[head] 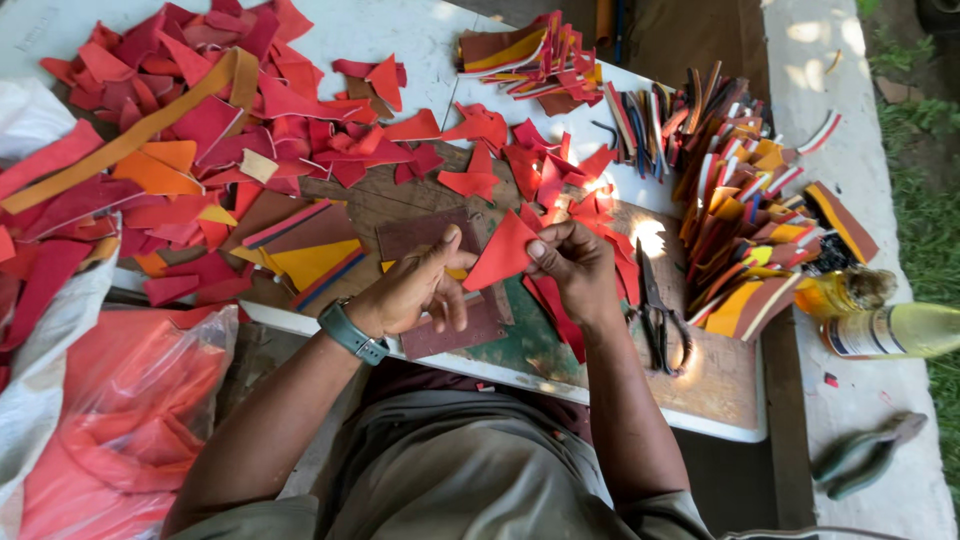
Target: The person repeatedly picks up red paper pieces from a table, aligns them on a small wooden board, and cuts them with scissors. The person also sorts and stacks the cut pieces and occasionally moves other paper scraps aside to access the work area.
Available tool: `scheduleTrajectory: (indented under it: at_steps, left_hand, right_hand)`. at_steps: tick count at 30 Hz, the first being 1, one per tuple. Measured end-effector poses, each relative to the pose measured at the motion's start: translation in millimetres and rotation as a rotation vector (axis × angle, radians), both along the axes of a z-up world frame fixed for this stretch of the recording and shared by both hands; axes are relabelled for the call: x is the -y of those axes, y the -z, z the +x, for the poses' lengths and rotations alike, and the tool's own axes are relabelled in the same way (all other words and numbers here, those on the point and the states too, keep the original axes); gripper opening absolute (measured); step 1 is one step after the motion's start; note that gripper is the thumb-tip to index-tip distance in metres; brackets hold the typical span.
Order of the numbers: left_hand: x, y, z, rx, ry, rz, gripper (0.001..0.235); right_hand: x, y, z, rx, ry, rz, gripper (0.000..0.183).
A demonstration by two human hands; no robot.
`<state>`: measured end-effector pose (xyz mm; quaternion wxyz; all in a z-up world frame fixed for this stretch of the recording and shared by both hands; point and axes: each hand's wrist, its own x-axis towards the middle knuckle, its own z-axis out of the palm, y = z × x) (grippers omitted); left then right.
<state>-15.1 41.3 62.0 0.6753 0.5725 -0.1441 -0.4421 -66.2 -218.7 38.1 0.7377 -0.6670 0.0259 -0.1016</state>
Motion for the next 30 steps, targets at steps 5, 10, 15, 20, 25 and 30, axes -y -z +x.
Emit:
scheduleTrajectory:
  at_steps: [5, 10, 15, 20, 25, 30]
  left_hand:
    - [2, -21, -9, 0.273, 0.044, 0.128, 0.099]
    - [13, -28, 8, 0.849, 0.065, 0.418, 0.079]
    - [25, -25, 6, 1.301, 0.082, 0.432, 0.031]
    - [27, -21, -9, 1.237, 0.059, 0.497, 0.034]
    - [15, 3, -7, 1.199, -0.143, 0.25, 0.046]
    - [-34, 12, 30, 1.132, -0.359, 0.416, 0.031]
  right_hand:
    - [-1, -3, -4, 0.065, -0.046, -0.071, 0.012]
    - [5, -13, 8, 0.023, -0.093, -0.118, 0.017]
    - [18, -19, 31, -0.021, -0.208, -0.294, 0.018]
    - [31, 3, 40, -0.08, -0.248, -0.271, 0.02]
    - [38, 37, 33, -0.067, -0.235, 0.013, 0.01]
    - [56, 57, 11, 0.047, -0.31, 0.31, 0.01]
